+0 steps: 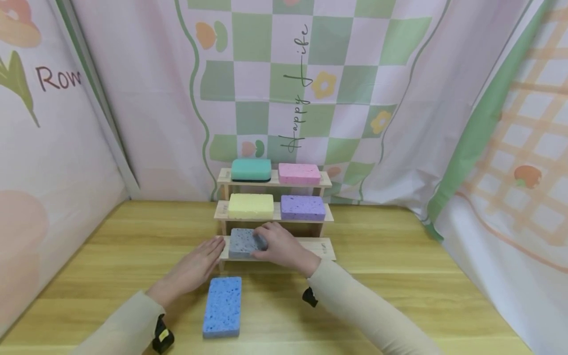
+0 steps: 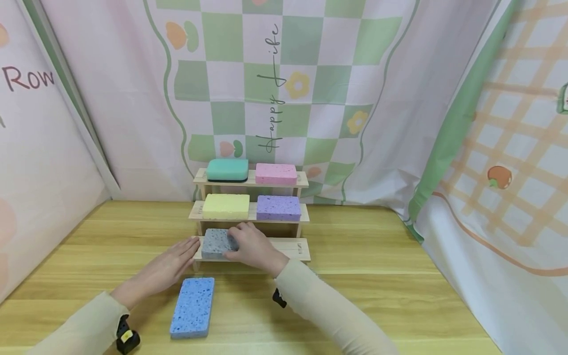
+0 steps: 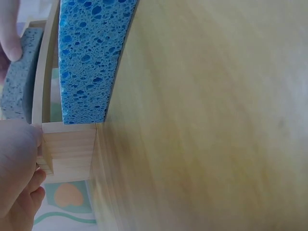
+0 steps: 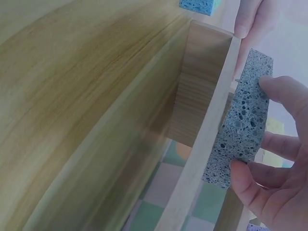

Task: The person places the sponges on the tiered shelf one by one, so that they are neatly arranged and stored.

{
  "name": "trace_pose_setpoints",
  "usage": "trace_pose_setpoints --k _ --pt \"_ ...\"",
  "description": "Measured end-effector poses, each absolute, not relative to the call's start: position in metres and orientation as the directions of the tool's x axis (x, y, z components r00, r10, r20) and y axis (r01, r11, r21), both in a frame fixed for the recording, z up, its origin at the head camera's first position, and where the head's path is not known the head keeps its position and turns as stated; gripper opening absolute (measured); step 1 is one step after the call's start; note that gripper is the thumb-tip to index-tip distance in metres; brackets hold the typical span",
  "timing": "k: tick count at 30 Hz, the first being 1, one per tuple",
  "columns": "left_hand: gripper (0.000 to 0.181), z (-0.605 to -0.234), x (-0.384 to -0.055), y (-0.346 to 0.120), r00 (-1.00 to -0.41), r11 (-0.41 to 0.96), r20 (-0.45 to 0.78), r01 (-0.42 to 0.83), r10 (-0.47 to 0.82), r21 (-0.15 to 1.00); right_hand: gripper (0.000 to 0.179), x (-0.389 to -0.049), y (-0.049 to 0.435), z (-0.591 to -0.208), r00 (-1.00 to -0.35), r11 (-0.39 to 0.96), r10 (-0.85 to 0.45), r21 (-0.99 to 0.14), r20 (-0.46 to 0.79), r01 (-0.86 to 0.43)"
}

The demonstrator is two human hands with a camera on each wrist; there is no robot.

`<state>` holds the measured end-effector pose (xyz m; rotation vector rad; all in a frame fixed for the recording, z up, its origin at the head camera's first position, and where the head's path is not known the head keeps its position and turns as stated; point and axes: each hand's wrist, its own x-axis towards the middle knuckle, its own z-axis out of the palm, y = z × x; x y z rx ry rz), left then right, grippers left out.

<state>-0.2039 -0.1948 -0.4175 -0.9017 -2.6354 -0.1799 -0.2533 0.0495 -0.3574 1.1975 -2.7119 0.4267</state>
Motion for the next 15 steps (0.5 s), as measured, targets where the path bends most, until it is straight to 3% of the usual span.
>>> trace_pose_setpoints --k 15 --pt "0.044 -0.4173 -0.2047 -0.1953 -0.745 0.793 0.355 0.609 0.565 0.017 0.041 -0.2576 0.0432 -0.3607 -0.696 0.656 -0.686 -0.231 0.214 -0.718"
